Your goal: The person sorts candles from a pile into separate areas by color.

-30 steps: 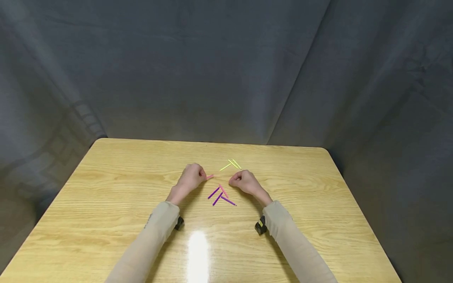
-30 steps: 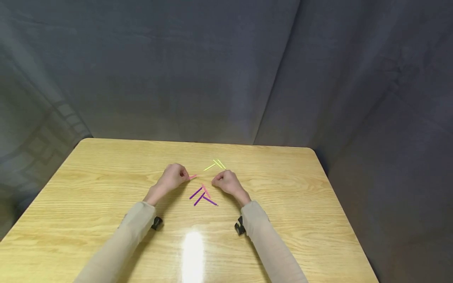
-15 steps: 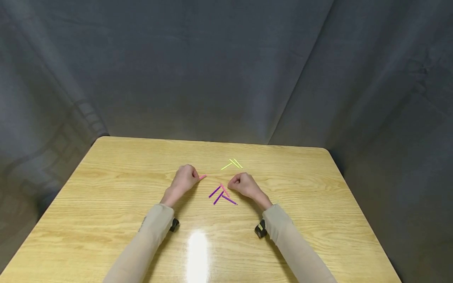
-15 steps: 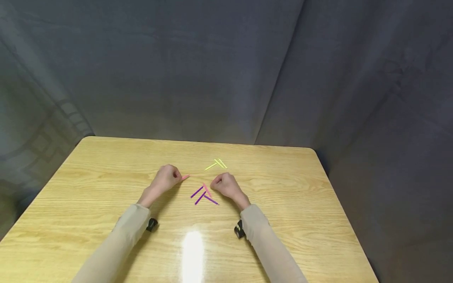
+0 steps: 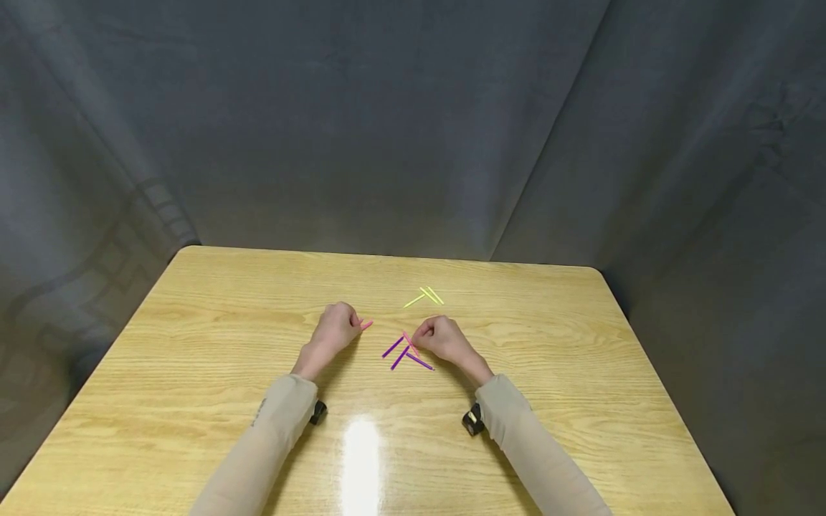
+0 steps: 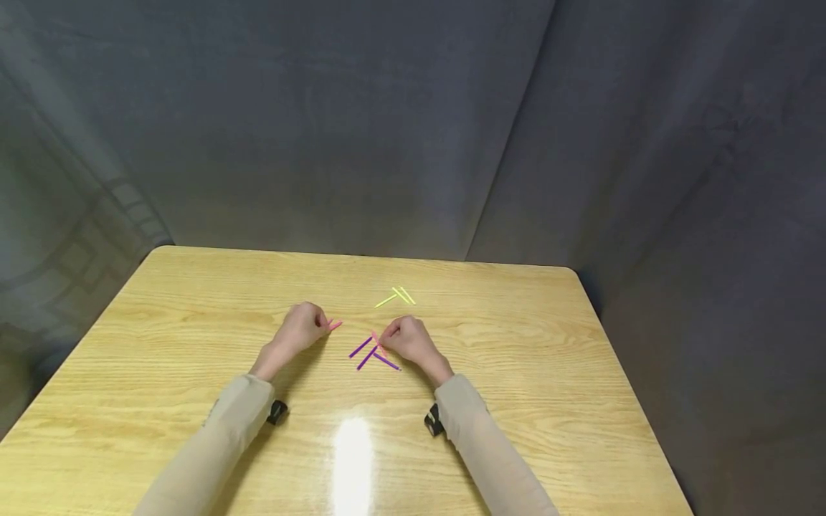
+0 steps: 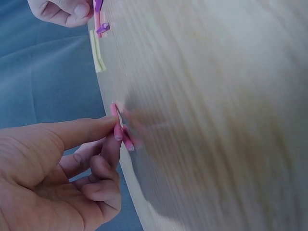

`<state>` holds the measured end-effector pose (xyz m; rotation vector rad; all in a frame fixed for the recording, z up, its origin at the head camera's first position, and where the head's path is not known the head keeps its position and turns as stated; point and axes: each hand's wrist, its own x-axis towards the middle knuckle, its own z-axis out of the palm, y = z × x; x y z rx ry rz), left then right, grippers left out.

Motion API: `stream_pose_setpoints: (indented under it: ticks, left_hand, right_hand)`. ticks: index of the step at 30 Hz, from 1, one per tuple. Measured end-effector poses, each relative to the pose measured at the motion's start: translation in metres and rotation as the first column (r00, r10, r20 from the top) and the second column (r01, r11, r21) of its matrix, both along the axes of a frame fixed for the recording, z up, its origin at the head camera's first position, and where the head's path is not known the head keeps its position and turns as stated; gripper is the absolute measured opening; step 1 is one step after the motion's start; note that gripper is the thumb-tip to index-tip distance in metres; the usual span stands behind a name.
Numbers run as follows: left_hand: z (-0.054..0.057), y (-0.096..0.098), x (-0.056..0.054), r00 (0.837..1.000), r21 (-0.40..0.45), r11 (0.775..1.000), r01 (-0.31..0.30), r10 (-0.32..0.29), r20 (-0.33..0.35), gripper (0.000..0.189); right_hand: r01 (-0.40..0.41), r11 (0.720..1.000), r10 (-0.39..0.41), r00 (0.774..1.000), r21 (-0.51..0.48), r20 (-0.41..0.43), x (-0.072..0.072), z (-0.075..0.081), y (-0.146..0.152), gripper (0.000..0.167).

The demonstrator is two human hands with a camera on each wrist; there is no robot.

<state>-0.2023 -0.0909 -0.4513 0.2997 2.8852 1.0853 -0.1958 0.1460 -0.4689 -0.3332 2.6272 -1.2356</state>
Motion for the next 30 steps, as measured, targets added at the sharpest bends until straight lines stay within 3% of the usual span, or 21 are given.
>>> stream_pose_setpoints:
  ticks: [9,16,19,23,30]
  left_hand:
    - [-0.0023,0.0018,-0.0017,1.000,-0.024,1.000,-0.006,0.007,0.023,0.041]
    - [-0.0027,-0.0031,-0.0003,0.998,-0.066,0.998,-0.024,0.028,0.060,0.019]
    - [-0.0014,-0.0047,0.0010,0.997,-0.086,0.996,-0.027,0.033,0.074,0.027]
    - [-0.0003,-0.0039,0.0013,0.997,-0.103,0.994,-0.028,0.035,0.062,0.034]
    - [0.0007,0.0030,0.0010,0.996,-0.132,0.990,-0.052,0.060,0.062,0.035]
  right_hand:
    - [-0.098,0.995,0.097,0.995,0.010,0.033,-0.0004,0.0044,0.0004,0.013]
    - [-0.136,0.991,0.135,0.990,0.012,0.033,0.0000,0.0040,-0.0021,0.013]
    - [-0.142,0.990,0.142,0.990,0.015,0.025,0.0003,0.0033,-0.0016,0.011]
    - [-0.132,0.990,0.132,0.991,0.047,-0.003,0.0004,0.0035,0.0004,0.009]
    - [-0.094,0.986,0.111,0.986,0.134,-0.124,0.0016,0.0062,0.0025,0.009]
